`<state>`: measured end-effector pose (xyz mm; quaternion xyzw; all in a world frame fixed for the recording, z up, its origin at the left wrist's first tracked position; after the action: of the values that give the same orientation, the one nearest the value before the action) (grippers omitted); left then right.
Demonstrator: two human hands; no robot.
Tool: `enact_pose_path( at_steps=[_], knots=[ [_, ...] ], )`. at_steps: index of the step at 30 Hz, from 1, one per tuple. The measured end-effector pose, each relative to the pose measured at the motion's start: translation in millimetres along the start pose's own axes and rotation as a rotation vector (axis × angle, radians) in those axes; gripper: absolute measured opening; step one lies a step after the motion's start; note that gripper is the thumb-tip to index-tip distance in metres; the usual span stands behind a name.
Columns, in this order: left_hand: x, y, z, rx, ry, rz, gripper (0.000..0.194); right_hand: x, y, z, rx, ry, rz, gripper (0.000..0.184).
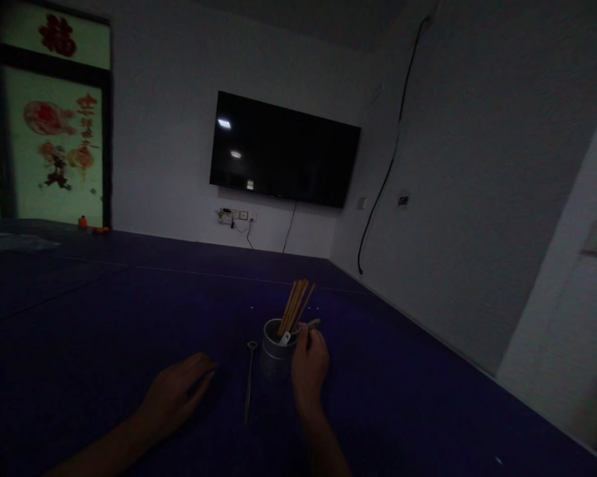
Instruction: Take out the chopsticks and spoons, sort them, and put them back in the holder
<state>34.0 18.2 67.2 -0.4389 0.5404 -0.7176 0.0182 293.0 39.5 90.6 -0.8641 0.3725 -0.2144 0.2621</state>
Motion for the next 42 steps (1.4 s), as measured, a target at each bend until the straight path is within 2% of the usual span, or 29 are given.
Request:
enact_pose_path(
  at_steps=[7, 10, 13, 19, 21, 24, 26, 28, 30, 32, 35, 38, 42],
  knots=[
    [-1.8, 0, -1, -0.006, 0.02, -0.025, 0.026, 3, -1, 0, 0.06, 0.073, 0.036, 0.046],
    [-4.1, 0, -2, -0.005, 0.019, -0.036, 0.026, 1, 0, 4, 0.026, 0.038, 0.053, 0.046],
    [-5.1, 1, -3, 0.004, 0.016, -0.045, 0.026, 0, 1, 9, -0.043, -0.088, 0.071, 0.045],
    [-3.8, 0, -1, 0.007, 0.018, -0.043, 0.027, 18, 8, -6, -0.071, -0.107, 0.25, 0.058],
    [-4.3, 0, 0, 0.006, 0.01, -0.047, 0.027, 28, 12, -16, -0.001, -0.083, 0.334, 0.058],
    [-5.9, 0, -1, 0.003, -0.002, -0.067, 0.026, 33, 25, -42, 0.284, 0.017, 0.374, 0.047],
    [-6.3, 0, 0, -0.001, -0.006, -0.08, 0.026, 21, 41, -63, 0.539, 0.101, 0.277, 0.031],
    [-5.4, 0, 0, 0.003, -0.011, -0.081, 0.026, -1, 60, -81, 0.744, 0.158, 0.066, 0.021],
    [-3.9, -1, 0, 0.009, -0.009, -0.072, 0.026, -27, 75, -87, 0.786, 0.26, -0.153, 0.025],
    [-2.6, -1, 0, 0.011, -0.001, -0.059, 0.026, -51, 83, -80, 0.677, 0.452, -0.332, 0.026],
    [-2.5, -1, 0, 0.007, 0.013, -0.057, 0.028, -70, 87, -58, 0.489, 0.688, -0.497, 0.021],
    [-3.5, 0, 0, 0.012, 0.014, -0.074, 0.027, -72, 86, -43, 0.396, 0.759, -0.536, 0.02],
    [-3.4, 0, 0, 0.017, 0.008, -0.077, 0.027, -70, 84, -36, 0.32, 0.764, -0.544, 0.021]
  ],
)
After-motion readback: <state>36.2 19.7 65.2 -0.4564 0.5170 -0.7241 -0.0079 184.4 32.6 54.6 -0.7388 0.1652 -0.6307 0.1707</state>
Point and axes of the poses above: each hand's wrist, its own y-axis away from the middle knuckle, its own x-axis out of the back of the hand, z = x × y, the point moved 7 cm from there along -y, towards the middle knuckle, and after that the axes turned 2 degrees about -x, right-handed, at the moved point
